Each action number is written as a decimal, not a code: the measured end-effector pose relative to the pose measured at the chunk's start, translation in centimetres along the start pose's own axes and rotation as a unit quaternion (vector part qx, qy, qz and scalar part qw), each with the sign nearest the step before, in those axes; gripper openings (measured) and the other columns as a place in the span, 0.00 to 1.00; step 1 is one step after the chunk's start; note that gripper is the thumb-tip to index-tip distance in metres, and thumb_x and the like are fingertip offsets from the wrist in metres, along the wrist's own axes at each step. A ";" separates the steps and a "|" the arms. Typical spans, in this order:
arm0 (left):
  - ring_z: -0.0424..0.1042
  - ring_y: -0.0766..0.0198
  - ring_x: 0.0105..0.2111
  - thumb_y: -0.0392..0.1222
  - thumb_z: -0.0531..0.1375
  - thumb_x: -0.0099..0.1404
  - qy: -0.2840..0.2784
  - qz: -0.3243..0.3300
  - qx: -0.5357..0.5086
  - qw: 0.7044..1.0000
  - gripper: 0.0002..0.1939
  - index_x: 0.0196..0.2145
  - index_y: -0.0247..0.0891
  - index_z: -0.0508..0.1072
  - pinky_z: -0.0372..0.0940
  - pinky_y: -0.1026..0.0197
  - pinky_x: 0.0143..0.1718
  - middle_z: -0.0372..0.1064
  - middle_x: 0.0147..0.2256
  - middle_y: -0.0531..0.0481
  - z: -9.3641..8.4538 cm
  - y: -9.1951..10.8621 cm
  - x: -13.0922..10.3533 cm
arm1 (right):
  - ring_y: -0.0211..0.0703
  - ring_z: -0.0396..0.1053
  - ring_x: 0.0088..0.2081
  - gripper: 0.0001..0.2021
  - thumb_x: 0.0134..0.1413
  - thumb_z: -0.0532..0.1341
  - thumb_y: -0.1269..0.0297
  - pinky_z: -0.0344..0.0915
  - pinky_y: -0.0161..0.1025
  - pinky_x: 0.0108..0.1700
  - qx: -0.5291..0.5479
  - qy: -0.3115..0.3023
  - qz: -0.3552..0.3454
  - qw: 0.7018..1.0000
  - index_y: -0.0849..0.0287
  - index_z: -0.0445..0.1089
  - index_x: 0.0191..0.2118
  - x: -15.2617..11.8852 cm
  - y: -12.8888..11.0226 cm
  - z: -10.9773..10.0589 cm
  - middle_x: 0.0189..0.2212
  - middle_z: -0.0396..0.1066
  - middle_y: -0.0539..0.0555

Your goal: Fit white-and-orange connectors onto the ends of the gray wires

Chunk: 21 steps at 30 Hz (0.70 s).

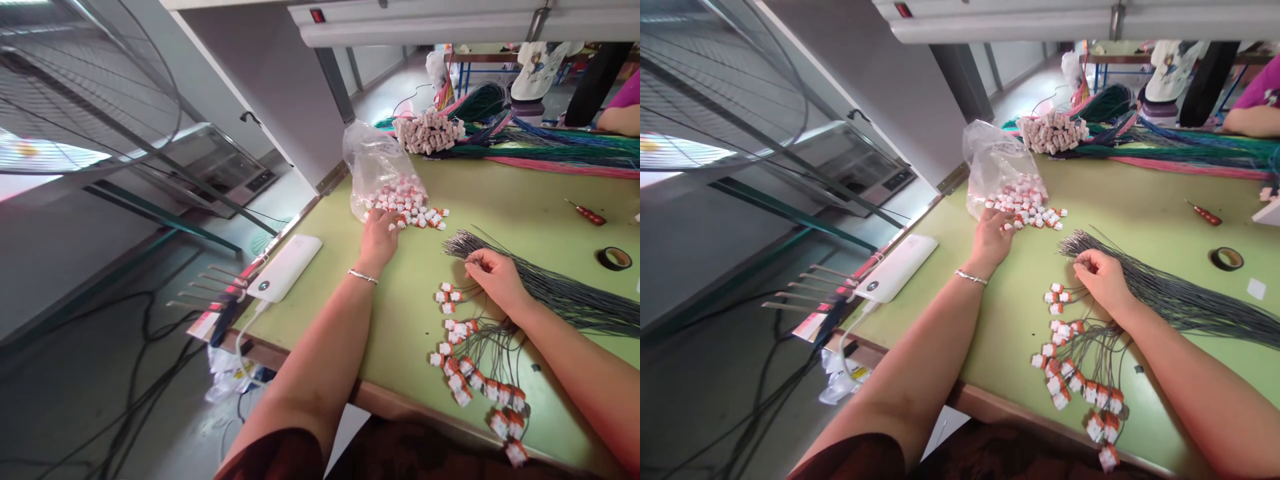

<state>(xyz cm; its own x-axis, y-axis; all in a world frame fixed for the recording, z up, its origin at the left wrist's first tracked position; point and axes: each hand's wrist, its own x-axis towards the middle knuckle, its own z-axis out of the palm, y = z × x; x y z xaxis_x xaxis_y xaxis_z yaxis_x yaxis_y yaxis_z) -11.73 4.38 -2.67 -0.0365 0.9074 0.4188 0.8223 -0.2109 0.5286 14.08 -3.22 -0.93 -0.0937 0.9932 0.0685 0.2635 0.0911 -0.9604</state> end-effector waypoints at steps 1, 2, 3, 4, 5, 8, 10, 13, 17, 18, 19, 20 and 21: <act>0.66 0.53 0.48 0.35 0.57 0.60 -0.001 0.005 0.007 1.000 0.17 0.47 0.36 0.75 0.62 0.53 0.51 0.67 0.46 0.41 0.0 0.0 0.1 | 0.36 0.62 0.23 0.08 0.44 0.62 0.59 0.60 0.35 0.27 0.000 -0.002 -0.001 1.000 0.59 0.69 0.29 0.0 0.1 0.0 0.20 0.68 0.49; 0.66 0.52 0.48 0.36 0.57 0.60 -0.008 0.008 0.017 1.000 0.17 0.48 0.36 0.75 0.61 0.52 0.52 0.68 0.46 0.40 0.0 0.1 0.1 | 0.36 0.62 0.23 0.08 0.44 0.62 0.59 0.60 0.35 0.27 0.000 -0.002 -0.002 1.000 0.59 0.69 0.29 0.0 0.1 0.0 0.20 0.68 0.49; 0.66 0.51 0.48 0.37 0.57 0.61 -0.017 0.006 0.028 0.999 0.17 0.47 0.36 0.75 0.61 0.51 0.52 0.70 0.44 0.40 0.0 0.1 0.2 | 0.36 0.62 0.23 0.08 0.44 0.62 0.60 0.60 0.35 0.27 0.000 -0.004 -0.003 1.000 0.59 0.69 0.29 0.0 0.1 0.0 0.20 0.68 0.49; 0.66 0.50 0.47 0.38 0.57 0.61 -0.023 0.003 0.038 0.999 0.15 0.46 0.36 0.76 0.60 0.50 0.52 0.71 0.42 0.41 0.0 0.2 0.2 | 0.36 0.62 0.23 0.08 0.44 0.61 0.60 0.60 0.35 0.28 -0.001 -0.006 -0.004 1.000 0.59 0.69 0.28 0.0 0.1 0.0 0.20 0.68 0.49; 0.66 0.50 0.47 0.38 0.57 0.62 -0.028 0.002 0.045 0.999 0.14 0.44 0.36 0.77 0.60 0.50 0.52 0.72 0.40 0.41 0.0 0.3 0.3 | 0.36 0.62 0.23 0.07 0.44 0.61 0.60 0.60 0.35 0.28 -0.002 -0.007 -0.005 1.000 0.59 0.69 0.28 0.0 0.1 0.0 0.20 0.67 0.48; 0.67 0.50 0.45 0.39 0.58 0.62 -0.036 0.011 0.064 0.997 0.09 0.37 0.36 0.77 0.60 0.51 0.50 0.74 0.37 0.41 0.2 0.6 0.3 | 0.37 0.63 0.23 0.06 0.44 0.61 0.61 0.60 0.35 0.28 -0.009 -0.003 -0.001 1.000 0.59 0.68 0.27 0.0 0.0 0.0 0.19 0.67 0.48; 0.68 0.49 0.43 0.38 0.59 0.61 -0.048 0.015 0.081 0.995 0.08 0.35 0.36 0.77 0.60 0.51 0.48 0.74 0.36 0.41 0.3 0.8 0.2 | 0.37 0.64 0.23 0.06 0.44 0.61 0.62 0.60 0.35 0.28 -0.010 0.003 0.004 1.000 0.59 0.68 0.27 0.0 -0.1 0.1 0.19 0.67 0.48; 0.68 0.48 0.43 0.40 0.60 0.60 -0.048 0.022 0.099 0.994 0.06 0.34 0.36 0.76 0.59 0.50 0.47 0.74 0.34 0.41 0.5 1.0 0.2 | 0.36 0.63 0.23 0.06 0.43 0.61 0.62 0.60 0.35 0.27 -0.017 0.001 0.002 1.000 0.59 0.68 0.26 0.0 -0.2 0.2 0.19 0.67 0.48; 0.68 0.48 0.43 0.42 0.61 0.60 -0.046 0.045 0.110 0.992 0.05 0.30 0.38 0.74 0.59 0.51 0.45 0.74 0.34 0.42 0.7 1.8 0.0 | 0.36 0.61 0.22 0.06 0.44 0.61 0.62 0.59 0.34 0.27 -0.029 0.000 -0.003 1.000 0.59 0.69 0.26 0.1 -0.1 0.3 0.19 0.67 0.48; 0.68 0.48 0.43 0.42 0.61 0.60 -0.051 0.055 0.112 0.991 0.05 0.29 0.38 0.74 0.59 0.51 0.45 0.74 0.33 0.42 0.7 2.1 -0.1 | 0.36 0.62 0.22 0.06 0.44 0.61 0.62 0.59 0.34 0.27 -0.030 0.001 -0.003 1.000 0.59 0.69 0.26 0.0 0.0 0.3 0.19 0.67 0.48; 0.68 0.49 0.42 0.41 0.61 0.60 -0.057 0.065 0.115 0.990 0.05 0.29 0.38 0.74 0.59 0.51 0.45 0.74 0.33 0.42 0.7 2.3 -0.1 | 0.36 0.62 0.22 0.06 0.44 0.61 0.62 0.59 0.35 0.27 -0.029 0.001 -0.003 1.000 0.59 0.69 0.26 0.0 0.0 0.3 0.19 0.67 0.48; 0.68 0.49 0.41 0.41 0.61 0.60 -0.064 0.071 0.118 0.988 0.04 0.30 0.38 0.73 0.59 0.51 0.44 0.74 0.33 0.43 0.7 2.5 -0.2 | 0.36 0.62 0.22 0.06 0.44 0.61 0.62 0.59 0.35 0.27 -0.028 0.001 -0.004 1.000 0.59 0.68 0.26 0.0 0.0 0.2 0.19 0.66 0.48; 0.69 0.49 0.40 0.40 0.61 0.61 -0.072 0.075 0.123 0.987 0.04 0.31 0.38 0.74 0.59 0.51 0.44 0.73 0.33 0.43 0.7 2.7 -0.3 | 0.36 0.62 0.22 0.06 0.44 0.61 0.61 0.59 0.35 0.27 -0.027 0.001 -0.003 1.000 0.59 0.68 0.26 0.0 0.0 0.2 0.19 0.66 0.48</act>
<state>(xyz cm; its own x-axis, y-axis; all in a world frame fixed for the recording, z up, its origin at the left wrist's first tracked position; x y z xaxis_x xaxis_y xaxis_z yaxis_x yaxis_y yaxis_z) -9.11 3.81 -1.88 0.1624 0.9184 0.3609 0.9258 -0.2683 0.2663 13.87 -3.20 -0.98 -0.0932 0.9928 0.0754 0.3140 0.1012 -0.9440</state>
